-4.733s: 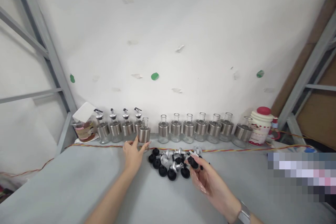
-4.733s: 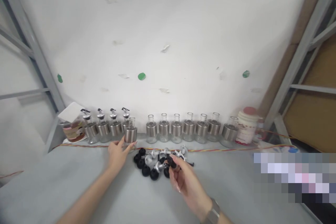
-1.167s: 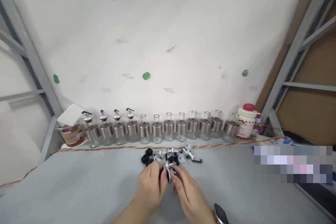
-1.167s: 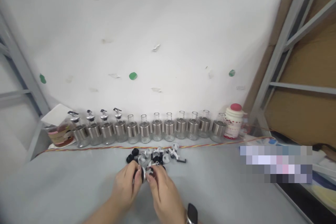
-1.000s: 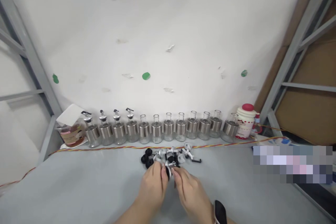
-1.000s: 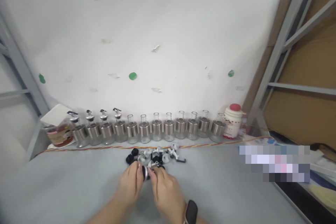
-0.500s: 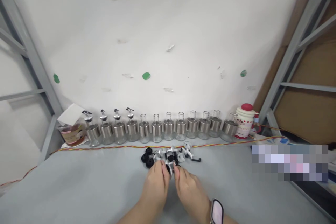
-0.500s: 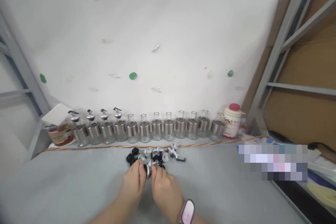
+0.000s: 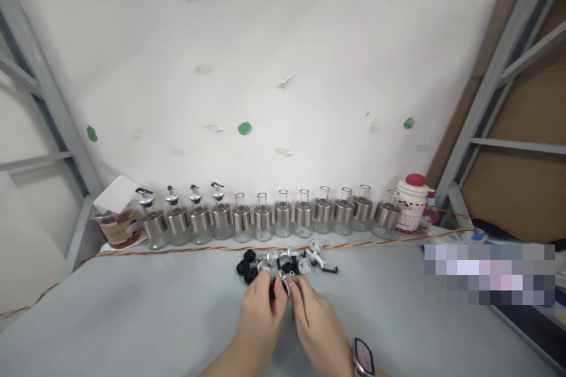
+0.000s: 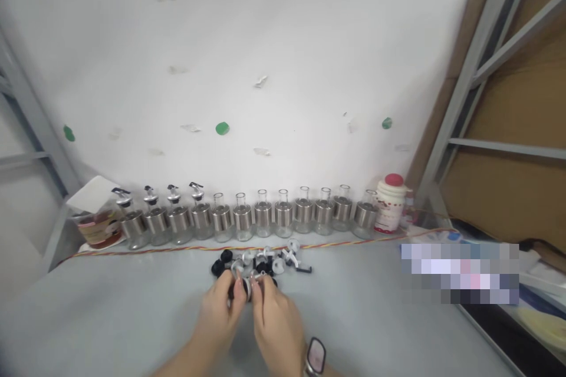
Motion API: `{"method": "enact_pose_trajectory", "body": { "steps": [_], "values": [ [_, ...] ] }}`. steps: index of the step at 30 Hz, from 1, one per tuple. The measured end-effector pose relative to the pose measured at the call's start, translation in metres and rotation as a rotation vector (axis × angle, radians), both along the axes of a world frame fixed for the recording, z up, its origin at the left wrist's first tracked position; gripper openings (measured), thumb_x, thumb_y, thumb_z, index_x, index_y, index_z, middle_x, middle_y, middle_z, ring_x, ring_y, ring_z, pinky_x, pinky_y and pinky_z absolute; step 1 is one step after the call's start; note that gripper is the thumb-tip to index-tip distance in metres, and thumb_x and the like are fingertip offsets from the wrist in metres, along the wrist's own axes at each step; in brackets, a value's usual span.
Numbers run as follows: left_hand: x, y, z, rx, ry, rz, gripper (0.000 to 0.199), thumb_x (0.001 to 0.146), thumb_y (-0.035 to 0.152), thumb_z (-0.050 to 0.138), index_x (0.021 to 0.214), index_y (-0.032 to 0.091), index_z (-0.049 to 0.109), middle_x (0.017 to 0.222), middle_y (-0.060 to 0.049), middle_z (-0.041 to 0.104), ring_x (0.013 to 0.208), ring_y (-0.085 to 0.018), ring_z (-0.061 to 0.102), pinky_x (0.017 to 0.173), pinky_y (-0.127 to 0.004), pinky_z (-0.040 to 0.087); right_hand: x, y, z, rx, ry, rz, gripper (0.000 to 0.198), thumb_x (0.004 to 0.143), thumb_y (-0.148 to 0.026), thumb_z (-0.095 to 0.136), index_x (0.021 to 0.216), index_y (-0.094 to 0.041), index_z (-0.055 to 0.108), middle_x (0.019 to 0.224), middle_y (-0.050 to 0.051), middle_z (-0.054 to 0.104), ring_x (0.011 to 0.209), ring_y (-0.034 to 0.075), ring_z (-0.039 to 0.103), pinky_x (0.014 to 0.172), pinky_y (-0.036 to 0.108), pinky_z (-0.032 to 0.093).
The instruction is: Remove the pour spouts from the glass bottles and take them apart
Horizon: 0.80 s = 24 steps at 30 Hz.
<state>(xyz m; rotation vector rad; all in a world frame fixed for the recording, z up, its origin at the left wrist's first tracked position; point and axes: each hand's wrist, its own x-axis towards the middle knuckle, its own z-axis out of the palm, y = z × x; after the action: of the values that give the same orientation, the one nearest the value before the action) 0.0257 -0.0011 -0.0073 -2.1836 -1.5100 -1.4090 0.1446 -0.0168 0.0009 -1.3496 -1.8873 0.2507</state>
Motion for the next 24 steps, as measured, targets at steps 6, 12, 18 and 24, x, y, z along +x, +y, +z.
{"method": "enact_pose_trajectory", "body": {
  "steps": [6,12,18,24],
  "values": [
    [0.003,-0.003,-0.001,0.070,0.016,-0.064,0.019,0.084,0.018,0.030,0.066,0.022,0.036,0.053,0.002,0.047,0.046,-0.011,0.050,0.043,-0.019,0.039,0.002,0.010,-0.016,0.254,-0.159,-0.028,0.043,0.092,-0.026,0.015,0.078,-0.015,0.054,0.062,0.008,0.064,0.053,0.017,0.062,0.047,0.024,0.043],
    [0.004,-0.005,-0.005,0.113,-0.014,-0.104,0.017,0.083,0.014,0.028,0.070,0.021,0.036,0.053,0.003,0.044,0.046,-0.011,0.048,0.044,-0.019,0.040,0.004,0.014,-0.019,0.515,-0.296,-0.046,0.041,0.091,-0.014,0.017,0.079,-0.011,0.056,0.059,0.008,0.063,0.049,0.017,0.062,0.045,0.025,0.045],
    [0.002,-0.006,-0.002,0.089,-0.051,-0.174,0.018,0.084,0.015,0.027,0.070,0.021,0.036,0.054,0.003,0.042,0.046,-0.011,0.046,0.045,-0.020,0.039,0.005,0.013,-0.014,0.566,-0.319,-0.041,0.040,0.091,-0.014,0.018,0.080,-0.011,0.057,0.062,0.009,0.065,0.051,0.017,0.061,0.047,0.026,0.048],
    [0.001,-0.008,0.000,0.066,-0.064,-0.215,0.018,0.085,0.015,0.025,0.072,0.021,0.036,0.055,0.003,0.041,0.048,-0.011,0.046,0.045,-0.020,0.038,0.007,0.012,-0.010,0.615,-0.317,-0.003,0.036,0.089,-0.012,0.021,0.085,-0.008,0.057,0.068,0.012,0.066,0.058,0.019,0.064,0.048,0.028,0.049]
  ]
}}
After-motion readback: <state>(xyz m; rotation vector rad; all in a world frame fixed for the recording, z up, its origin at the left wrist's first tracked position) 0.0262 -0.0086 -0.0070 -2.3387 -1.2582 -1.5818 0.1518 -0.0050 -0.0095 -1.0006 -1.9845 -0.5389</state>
